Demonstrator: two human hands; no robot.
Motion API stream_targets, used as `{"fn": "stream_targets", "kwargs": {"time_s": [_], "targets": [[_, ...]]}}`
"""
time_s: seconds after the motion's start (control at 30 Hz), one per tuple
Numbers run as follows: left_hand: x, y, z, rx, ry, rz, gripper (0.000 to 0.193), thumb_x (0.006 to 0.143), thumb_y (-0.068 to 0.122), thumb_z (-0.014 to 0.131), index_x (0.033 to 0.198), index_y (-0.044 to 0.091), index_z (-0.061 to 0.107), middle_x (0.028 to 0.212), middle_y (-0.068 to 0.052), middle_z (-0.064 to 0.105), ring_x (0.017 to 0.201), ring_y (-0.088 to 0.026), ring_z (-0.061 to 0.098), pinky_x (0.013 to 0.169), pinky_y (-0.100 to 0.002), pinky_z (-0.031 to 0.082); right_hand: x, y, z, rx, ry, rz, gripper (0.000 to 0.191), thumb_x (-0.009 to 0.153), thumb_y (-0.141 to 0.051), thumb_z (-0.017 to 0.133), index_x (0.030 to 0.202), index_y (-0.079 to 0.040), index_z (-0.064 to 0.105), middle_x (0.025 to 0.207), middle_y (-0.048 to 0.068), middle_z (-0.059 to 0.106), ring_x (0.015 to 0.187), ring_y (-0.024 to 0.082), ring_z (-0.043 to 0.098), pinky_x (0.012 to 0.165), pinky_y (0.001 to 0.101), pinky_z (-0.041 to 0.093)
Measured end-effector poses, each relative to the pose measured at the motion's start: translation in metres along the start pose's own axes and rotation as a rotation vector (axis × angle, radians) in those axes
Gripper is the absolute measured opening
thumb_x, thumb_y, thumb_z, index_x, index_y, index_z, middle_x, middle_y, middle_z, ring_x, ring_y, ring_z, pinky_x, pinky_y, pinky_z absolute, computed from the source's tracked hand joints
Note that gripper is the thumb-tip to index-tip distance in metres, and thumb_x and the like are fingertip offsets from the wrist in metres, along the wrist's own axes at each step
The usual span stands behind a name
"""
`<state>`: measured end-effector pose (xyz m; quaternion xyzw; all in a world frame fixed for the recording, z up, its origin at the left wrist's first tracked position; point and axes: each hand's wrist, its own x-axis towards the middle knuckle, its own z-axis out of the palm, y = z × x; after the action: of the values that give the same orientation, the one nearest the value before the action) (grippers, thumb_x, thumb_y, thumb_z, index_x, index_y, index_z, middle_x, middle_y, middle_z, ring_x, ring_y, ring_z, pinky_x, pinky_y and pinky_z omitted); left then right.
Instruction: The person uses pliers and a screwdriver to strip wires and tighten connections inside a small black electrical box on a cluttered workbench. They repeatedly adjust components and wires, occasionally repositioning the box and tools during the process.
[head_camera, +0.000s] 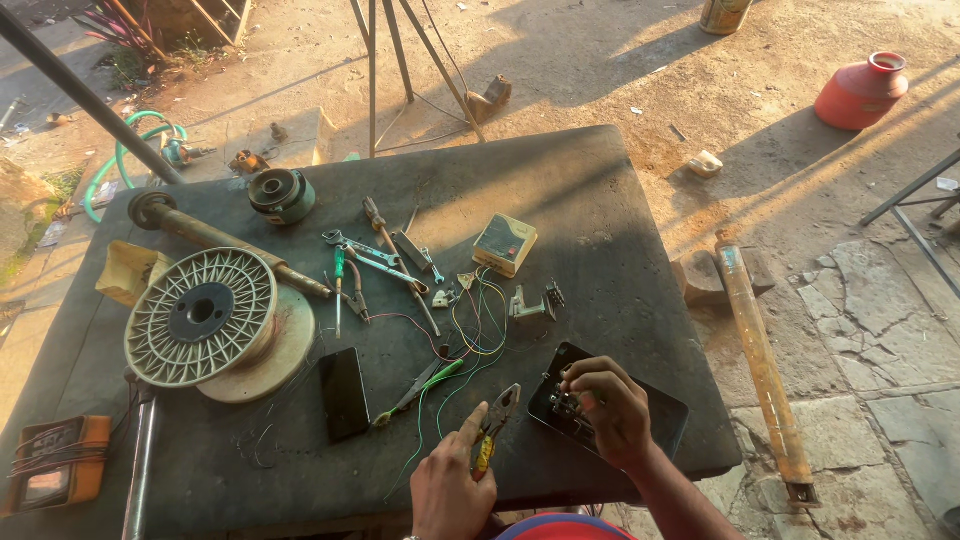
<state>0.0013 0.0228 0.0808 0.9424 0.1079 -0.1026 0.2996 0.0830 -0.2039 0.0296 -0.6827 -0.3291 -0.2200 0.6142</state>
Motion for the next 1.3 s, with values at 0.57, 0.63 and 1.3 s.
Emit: {"fn": "stream_targets", "kwargs": {"time_s": [0.57,0.63,1.3], "targets": [[0.008,-0.013,0.009,0.047,-0.044,0.003,0.090,0.070,0.006,0.067,0.154,0.032,0.048,0.088,-0.007,0.070,0.078,-0.028,0.072,0.073,-0.042,0.058,0.001,0.012,0.034,0.100,0.202,0.409,0.032,0.095,-0.017,0.040,0.064,-0.010,0.042,0.056,-0.001,0.039,0.049,0.009,0.036,0.047,0.0310,0.030],[0.008,-0.017,0.008,0.036,-0.024,0.005,0.090,0.070,0.006,0.068,0.154,0.032,0.048,0.088,-0.008,0.070,0.079,-0.029,0.072,0.073,-0.043,0.057,-0.004,0.020,0.033,0.180,0.183,0.436,0.033,0.095,-0.018,0.042,0.063,-0.010,0.041,0.055,-0.001,0.037,0.049,0.009,0.034,0.046,0.0313,0.028],[0.006,-0.027,-0.003,0.021,-0.054,-0.009,0.090,0.071,0.007,0.067,0.155,0.031,0.046,0.094,-0.007,0.071,0.083,-0.027,0.074,0.077,-0.041,0.059,0.021,-0.009,0.004,0.081,-0.088,0.379,0.022,0.090,-0.018,0.076,0.107,-0.005,0.080,0.091,0.004,0.065,0.082,0.013,0.063,0.064,0.0275,0.054]]}}
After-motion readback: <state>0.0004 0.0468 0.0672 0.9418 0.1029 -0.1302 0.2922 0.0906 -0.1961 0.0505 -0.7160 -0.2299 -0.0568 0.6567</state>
